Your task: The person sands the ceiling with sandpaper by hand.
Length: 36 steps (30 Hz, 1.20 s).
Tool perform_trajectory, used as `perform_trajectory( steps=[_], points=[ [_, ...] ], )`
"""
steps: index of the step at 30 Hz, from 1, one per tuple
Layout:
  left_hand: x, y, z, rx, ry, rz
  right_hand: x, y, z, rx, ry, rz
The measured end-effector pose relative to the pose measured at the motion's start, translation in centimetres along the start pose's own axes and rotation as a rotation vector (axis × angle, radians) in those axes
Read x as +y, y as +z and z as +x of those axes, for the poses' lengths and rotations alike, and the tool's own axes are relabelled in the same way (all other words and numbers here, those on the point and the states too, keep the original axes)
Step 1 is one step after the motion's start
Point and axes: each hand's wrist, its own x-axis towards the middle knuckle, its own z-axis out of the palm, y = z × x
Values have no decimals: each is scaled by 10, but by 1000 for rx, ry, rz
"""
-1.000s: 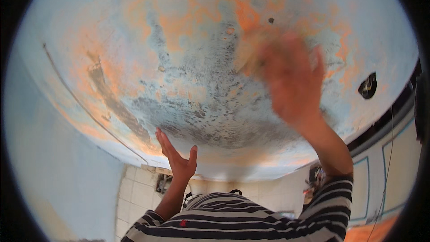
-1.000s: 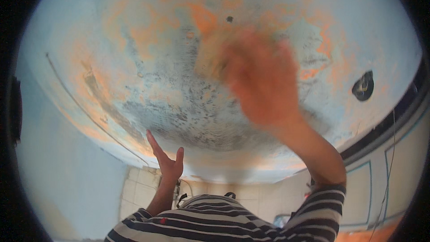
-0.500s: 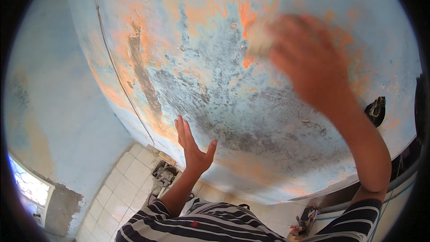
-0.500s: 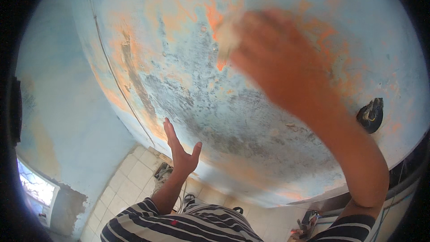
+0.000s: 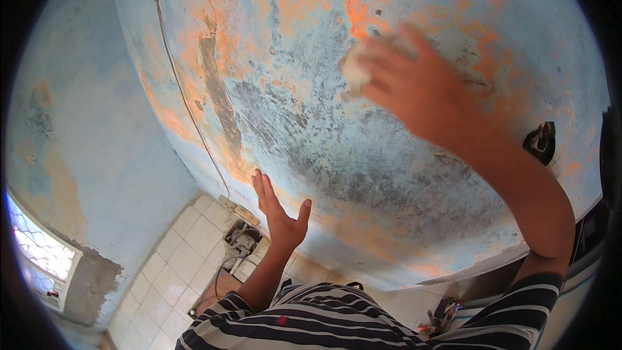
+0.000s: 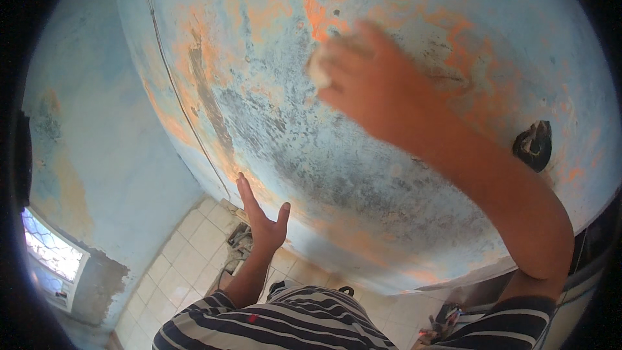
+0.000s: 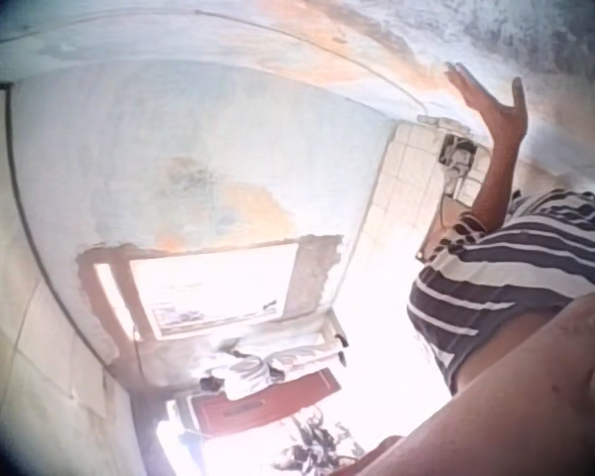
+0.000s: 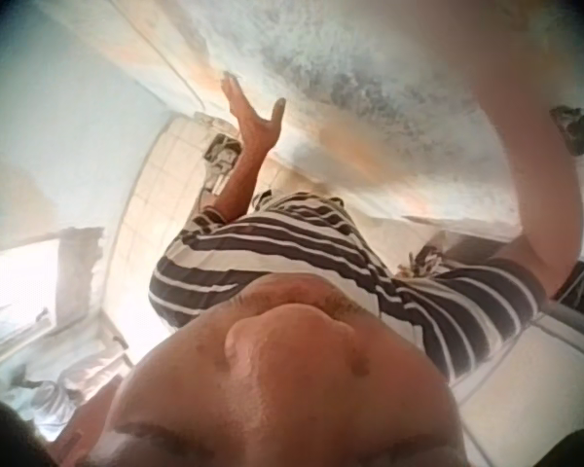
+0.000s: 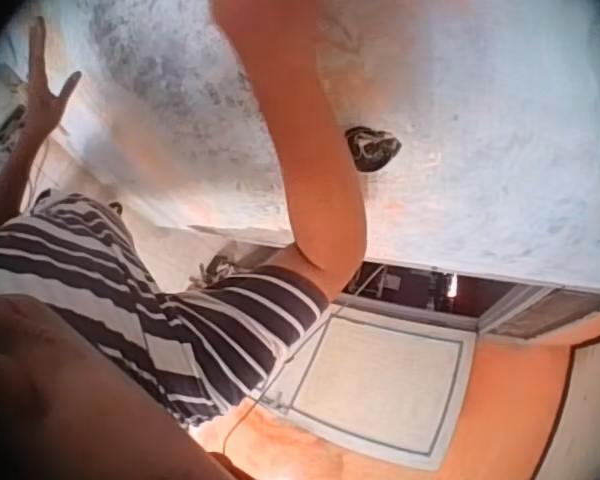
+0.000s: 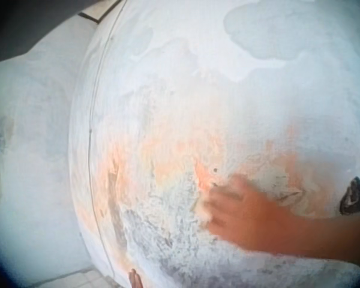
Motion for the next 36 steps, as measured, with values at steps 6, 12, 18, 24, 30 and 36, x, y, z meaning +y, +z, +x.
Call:
perform_trajectory(
  steps=[6, 12, 18, 24, 30, 36],
  points=[
    [-13, -8, 5, -4, 5, 0, 28, -7, 16, 183, 77, -201],
    [-31, -17, 29, -40, 15, -43, -25, 10, 9, -130, 39, 85],
    [-56, -27, 69, -98, 49, -69, -12, -7, 24, -92, 242, -153],
    [-92, -37, 110, -128, 96, -96, -2, 1, 24, -107, 257, -212],
    [-108, -36, 146, -148, 205, -172, -63, 18, 34, -216, 410, -321],
    [-132, -29, 148, -181, 350, -216, -99, 45, 56, -111, 672, -358]
  ],
)
